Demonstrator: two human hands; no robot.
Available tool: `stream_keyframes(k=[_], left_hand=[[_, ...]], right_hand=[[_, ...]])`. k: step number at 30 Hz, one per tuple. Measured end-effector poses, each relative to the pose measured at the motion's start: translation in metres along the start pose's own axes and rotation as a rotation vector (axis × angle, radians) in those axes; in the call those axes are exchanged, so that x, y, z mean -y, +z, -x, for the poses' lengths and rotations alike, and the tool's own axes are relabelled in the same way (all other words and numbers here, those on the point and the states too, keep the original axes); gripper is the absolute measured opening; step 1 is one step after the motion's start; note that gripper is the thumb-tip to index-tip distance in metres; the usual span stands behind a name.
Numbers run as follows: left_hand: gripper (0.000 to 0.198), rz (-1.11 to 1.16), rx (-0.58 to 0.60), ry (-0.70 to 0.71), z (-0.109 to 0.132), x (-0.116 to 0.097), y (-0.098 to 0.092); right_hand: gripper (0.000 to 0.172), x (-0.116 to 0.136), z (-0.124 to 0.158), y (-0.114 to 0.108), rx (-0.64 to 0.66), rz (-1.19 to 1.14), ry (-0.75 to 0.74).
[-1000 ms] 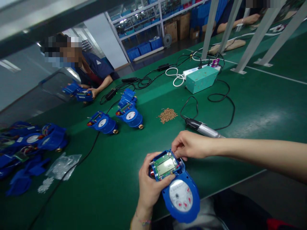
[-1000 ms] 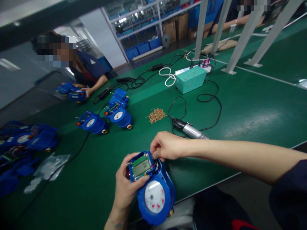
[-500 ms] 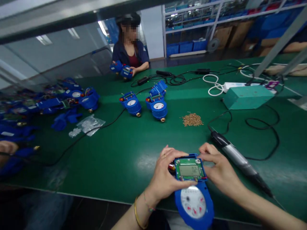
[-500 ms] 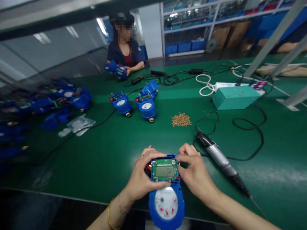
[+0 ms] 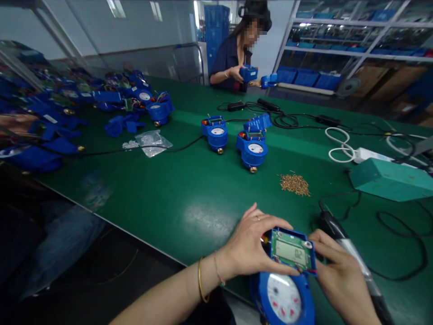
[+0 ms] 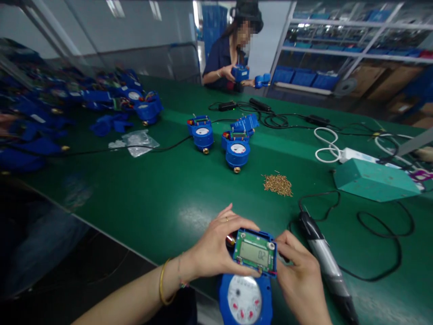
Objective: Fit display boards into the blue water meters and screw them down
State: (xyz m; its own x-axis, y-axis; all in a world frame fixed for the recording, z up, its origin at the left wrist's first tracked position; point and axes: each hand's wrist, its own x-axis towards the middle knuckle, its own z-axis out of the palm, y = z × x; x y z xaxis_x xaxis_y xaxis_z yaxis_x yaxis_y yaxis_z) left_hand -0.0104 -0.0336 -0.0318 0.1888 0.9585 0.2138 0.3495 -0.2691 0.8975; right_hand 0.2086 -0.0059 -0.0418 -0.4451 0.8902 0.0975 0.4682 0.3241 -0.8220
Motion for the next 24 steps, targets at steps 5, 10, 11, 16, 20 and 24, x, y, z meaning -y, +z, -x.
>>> stream_keyframes(k=[5, 10, 11, 16, 20, 24], left_hand=[[0.054, 0.068, 0.006, 0.029, 0.001, 0.004, 0.001], [0.054, 0.153, 0.015, 0.051, 0.000, 0.005, 0.002], [0.055, 0.162, -0.003, 0.055, 0.000, 0.005, 0.002], [0.057, 0.125, -0.043, 0.035, 0.001, 0.003, 0.005], [0.054, 0.090, -0.021, 0.026, -0.001, 0.002, 0.005], [0.055, 0.093, -0.022, 0.004, -0.002, 0.002, 0.006]], right_hand=[[0.037, 0.014, -0.002, 0.003, -0.118, 0.036, 0.053], [0.032, 0.011, -0.002, 0.002, -0.074, -0.014, 0.043], [0.031, 0.010, -0.002, 0.000, -0.059, -0.019, 0.039], [0.034, 0.009, -0.007, -0.017, 0.103, -0.014, 0.030], [0.024, 0.007, -0.004, -0.024, 0.163, -0.058, 0.085], [0.019, -0.001, 0.017, -0.010, -0.017, -0.153, 0.218]])
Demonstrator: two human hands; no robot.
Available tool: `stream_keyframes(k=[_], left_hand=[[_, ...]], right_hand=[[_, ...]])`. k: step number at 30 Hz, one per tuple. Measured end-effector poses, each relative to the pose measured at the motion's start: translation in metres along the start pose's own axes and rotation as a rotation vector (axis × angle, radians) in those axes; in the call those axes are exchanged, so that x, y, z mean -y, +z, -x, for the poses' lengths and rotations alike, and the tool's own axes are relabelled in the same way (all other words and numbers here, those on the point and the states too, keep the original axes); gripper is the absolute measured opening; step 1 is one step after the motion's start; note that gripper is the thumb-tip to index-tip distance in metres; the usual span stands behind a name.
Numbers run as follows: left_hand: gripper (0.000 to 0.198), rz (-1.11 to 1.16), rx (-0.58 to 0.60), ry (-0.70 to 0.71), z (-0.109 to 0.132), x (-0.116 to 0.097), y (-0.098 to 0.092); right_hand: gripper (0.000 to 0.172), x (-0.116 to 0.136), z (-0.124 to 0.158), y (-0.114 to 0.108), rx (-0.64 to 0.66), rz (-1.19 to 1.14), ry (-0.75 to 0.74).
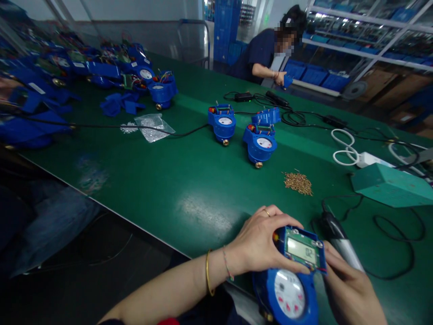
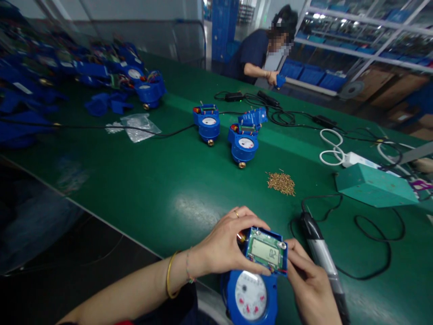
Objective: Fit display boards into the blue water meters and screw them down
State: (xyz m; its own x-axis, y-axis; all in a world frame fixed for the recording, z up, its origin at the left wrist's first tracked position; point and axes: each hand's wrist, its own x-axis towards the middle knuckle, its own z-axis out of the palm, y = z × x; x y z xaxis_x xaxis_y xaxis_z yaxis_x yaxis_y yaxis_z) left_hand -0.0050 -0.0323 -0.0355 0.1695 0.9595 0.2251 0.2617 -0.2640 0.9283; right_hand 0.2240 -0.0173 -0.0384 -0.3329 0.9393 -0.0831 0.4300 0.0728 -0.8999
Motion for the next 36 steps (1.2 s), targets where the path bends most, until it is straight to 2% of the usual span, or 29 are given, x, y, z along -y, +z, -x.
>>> stream_keyframes(k=[5, 12, 17, 19, 24, 31, 34, 36], left_hand=[[0.056, 0.007, -0.006, -0.031, 0.000, -0.002, 0.001], [0.056, 0.008, -0.009, -0.051, 0.000, -0.003, -0.001], [0.057, -0.036, 0.011, -0.060, -0.001, -0.004, -0.003], [0.057, -0.060, 0.024, -0.061, -0.002, -0.005, -0.004], [0.062, -0.120, 0.076, -0.072, -0.005, -0.005, -0.005], [0.060, -0.194, 0.112, -0.077, -0.007, -0.004, -0.007], [0.057, -0.213, 0.121, -0.072, -0.008, -0.005, -0.007], [0.057, -0.219, 0.123, -0.072, -0.008, -0.004, -0.008]], right_hand=[[0.019, -0.009, 0.022, 0.020, -0.223, -0.085, 0.104], [0.018, -0.023, 0.028, 0.029, -0.428, 0.019, 0.103], [0.038, -0.027, 0.033, 0.041, -0.492, -0.009, 0.128], [0.045, -0.017, 0.031, 0.045, -0.471, -0.005, 0.101], [0.069, 0.006, 0.016, 0.045, -0.274, 0.001, -0.036], [0.064, -0.006, 0.005, 0.025, -0.117, -0.117, -0.004], [0.065, 0.001, -0.001, 0.019, -0.064, -0.064, -0.044], [0.060, 0.010, -0.006, 0.016, -0.039, 0.019, -0.079]])
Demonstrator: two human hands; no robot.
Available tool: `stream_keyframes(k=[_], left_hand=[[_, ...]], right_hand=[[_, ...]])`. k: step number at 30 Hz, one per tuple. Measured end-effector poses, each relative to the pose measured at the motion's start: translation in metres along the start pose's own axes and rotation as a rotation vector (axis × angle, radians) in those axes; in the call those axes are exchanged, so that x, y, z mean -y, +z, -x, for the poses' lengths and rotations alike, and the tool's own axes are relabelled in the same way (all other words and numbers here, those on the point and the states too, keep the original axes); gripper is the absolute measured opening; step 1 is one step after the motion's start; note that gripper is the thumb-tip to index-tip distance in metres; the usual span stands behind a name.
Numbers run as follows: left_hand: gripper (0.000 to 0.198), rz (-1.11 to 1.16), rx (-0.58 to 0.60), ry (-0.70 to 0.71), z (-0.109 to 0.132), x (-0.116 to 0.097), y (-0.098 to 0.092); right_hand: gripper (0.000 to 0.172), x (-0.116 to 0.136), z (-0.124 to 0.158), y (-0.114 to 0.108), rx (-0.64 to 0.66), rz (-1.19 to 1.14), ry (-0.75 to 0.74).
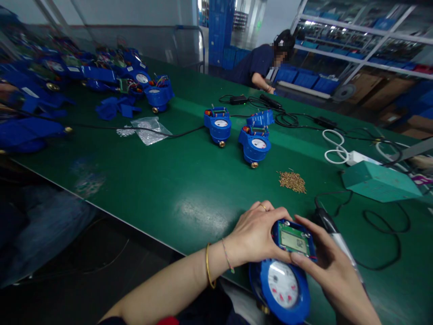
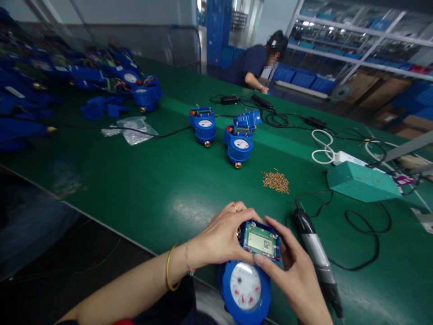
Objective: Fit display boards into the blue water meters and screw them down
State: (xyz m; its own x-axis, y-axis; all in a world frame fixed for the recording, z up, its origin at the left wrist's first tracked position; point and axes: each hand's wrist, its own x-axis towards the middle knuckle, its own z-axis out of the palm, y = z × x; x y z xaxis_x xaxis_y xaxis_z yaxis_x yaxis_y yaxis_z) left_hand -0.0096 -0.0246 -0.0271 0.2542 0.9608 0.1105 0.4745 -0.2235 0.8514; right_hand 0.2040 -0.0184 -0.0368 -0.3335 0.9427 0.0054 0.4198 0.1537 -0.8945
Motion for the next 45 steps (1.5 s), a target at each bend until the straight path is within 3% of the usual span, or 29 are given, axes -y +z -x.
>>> stream_keyframes(k=[3, 7, 11, 16, 22, 25, 27, 30, 33, 37, 40, 45], left_hand=[[0.062, 0.044, 0.039, 0.046, 0.000, 0.004, -0.007], [0.075, 0.304, 0.130, 0.087, 0.006, 0.017, -0.021], [0.052, 0.417, 0.081, 0.119, 0.014, 0.030, -0.026], [0.034, 0.451, 0.012, 0.194, 0.015, 0.040, -0.019], [0.015, 0.350, -0.131, 0.232, 0.015, 0.041, -0.010], [0.021, 0.305, -0.066, 0.264, 0.015, 0.038, -0.015], [0.041, 0.286, 0.029, 0.268, 0.013, 0.035, -0.020], [0.059, 0.297, 0.111, 0.287, 0.008, 0.029, -0.019], [0.049, 0.344, 0.074, 0.266, 0.003, 0.025, -0.014], [0.060, 0.305, 0.094, 0.158, 0.002, 0.020, -0.015], [0.061, 0.318, 0.123, 0.085, 0.003, 0.018, -0.019], [0.060, 0.453, 0.141, -0.038, 0.005, 0.018, -0.016]], right_hand=[[0.047, 0.012, -0.004, 0.000, 0.000, 0.135, -0.096], [0.041, 0.021, -0.002, 0.003, -0.092, 0.243, -0.201], [0.038, 0.022, 0.002, 0.001, -0.075, 0.351, -0.275], [0.041, 0.019, 0.002, -0.004, -0.019, 0.473, -0.323], [0.045, 0.020, 0.001, -0.006, 0.039, 0.606, -0.401], [0.043, 0.021, 0.001, -0.004, 0.037, 0.623, -0.413], [0.042, 0.020, 0.001, -0.002, 0.020, 0.612, -0.411], [0.043, 0.017, 0.001, -0.003, 0.017, 0.545, -0.367], [0.050, 0.011, 0.004, -0.008, 0.040, 0.397, -0.246], [0.068, 0.002, 0.011, -0.014, 0.127, -0.109, -0.047], [0.064, -0.004, 0.015, -0.014, 0.119, -0.375, 0.031], [0.058, -0.007, 0.019, -0.006, 0.154, -0.449, 0.091]])
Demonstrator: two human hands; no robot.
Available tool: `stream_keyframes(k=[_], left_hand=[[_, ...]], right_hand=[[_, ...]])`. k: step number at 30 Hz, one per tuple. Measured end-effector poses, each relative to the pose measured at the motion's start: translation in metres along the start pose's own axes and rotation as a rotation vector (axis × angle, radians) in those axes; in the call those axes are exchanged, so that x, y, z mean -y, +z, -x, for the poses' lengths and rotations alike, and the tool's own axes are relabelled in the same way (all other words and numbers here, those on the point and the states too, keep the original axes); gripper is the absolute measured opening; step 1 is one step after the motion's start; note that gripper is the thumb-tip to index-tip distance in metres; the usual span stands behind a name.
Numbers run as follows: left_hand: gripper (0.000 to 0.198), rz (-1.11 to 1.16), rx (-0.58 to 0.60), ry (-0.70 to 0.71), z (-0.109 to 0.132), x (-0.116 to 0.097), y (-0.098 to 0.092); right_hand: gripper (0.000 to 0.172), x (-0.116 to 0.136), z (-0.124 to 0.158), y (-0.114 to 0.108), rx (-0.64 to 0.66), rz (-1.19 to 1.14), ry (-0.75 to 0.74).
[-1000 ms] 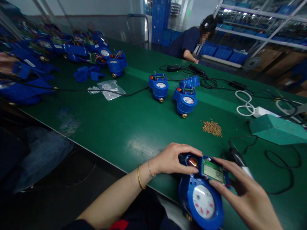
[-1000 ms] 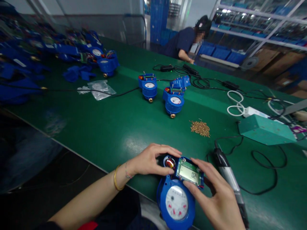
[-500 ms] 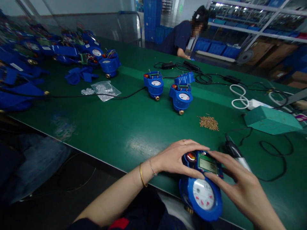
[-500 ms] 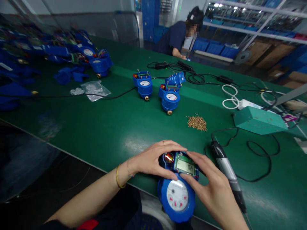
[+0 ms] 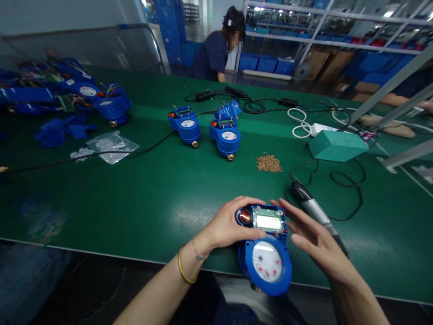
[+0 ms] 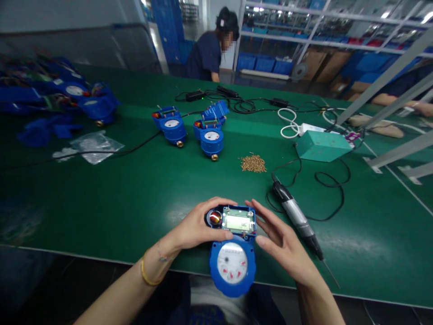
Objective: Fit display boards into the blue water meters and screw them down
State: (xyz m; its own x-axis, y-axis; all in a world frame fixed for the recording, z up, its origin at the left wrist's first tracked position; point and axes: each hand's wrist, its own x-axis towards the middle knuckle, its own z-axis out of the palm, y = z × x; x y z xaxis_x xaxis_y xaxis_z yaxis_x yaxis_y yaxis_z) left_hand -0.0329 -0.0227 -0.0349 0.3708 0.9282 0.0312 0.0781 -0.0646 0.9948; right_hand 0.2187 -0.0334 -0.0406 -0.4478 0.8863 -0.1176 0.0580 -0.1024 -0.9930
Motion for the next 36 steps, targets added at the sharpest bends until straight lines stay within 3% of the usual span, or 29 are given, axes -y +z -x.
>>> stream_keyframes(k=[4, 10, 15, 19, 23, 25, 29, 30, 31, 36], left_hand=[[0.058, 0.038, -0.012, -0.041, 0.001, 0.002, 0.002], [0.060, 0.021, -0.002, -0.079, 0.002, 0.000, -0.001], [0.062, 0.074, 0.018, -0.112, 0.005, -0.004, 0.001], [0.063, 0.093, 0.050, -0.118, 0.007, -0.004, 0.000], [0.063, 0.102, 0.061, -0.143, 0.009, 0.000, -0.002], [0.065, 0.112, 0.056, -0.168, 0.009, 0.003, -0.003], [0.071, 0.041, 0.063, -0.169, 0.006, 0.013, -0.004], [0.069, 0.016, 0.066, -0.164, 0.005, 0.016, -0.004], [0.068, -0.003, 0.071, -0.155, 0.003, 0.018, -0.004], [0.064, -0.017, 0.081, -0.114, -0.003, 0.031, -0.005]], right_hand=[[0.059, -0.001, 0.000, 0.006, 0.025, 0.010, -0.024], [0.085, -0.007, 0.006, 0.015, 0.113, 0.053, -0.026], [0.075, -0.026, 0.015, 0.036, -0.020, 0.147, -0.030], [0.076, -0.040, 0.022, 0.051, -0.081, 0.077, -0.028], [0.089, -0.029, 0.014, 0.032, 0.030, -0.058, -0.047], [0.095, -0.014, 0.000, 0.006, 0.076, -0.034, -0.042], [0.058, 0.014, -0.057, -0.046, -0.186, 0.351, 0.028], [0.051, 0.018, -0.077, -0.054, -0.189, 0.505, 0.035], [0.043, 0.022, -0.098, -0.059, -0.156, 0.678, 0.047], [0.018, 0.022, -0.206, -0.051, -0.137, 0.959, 0.052]])
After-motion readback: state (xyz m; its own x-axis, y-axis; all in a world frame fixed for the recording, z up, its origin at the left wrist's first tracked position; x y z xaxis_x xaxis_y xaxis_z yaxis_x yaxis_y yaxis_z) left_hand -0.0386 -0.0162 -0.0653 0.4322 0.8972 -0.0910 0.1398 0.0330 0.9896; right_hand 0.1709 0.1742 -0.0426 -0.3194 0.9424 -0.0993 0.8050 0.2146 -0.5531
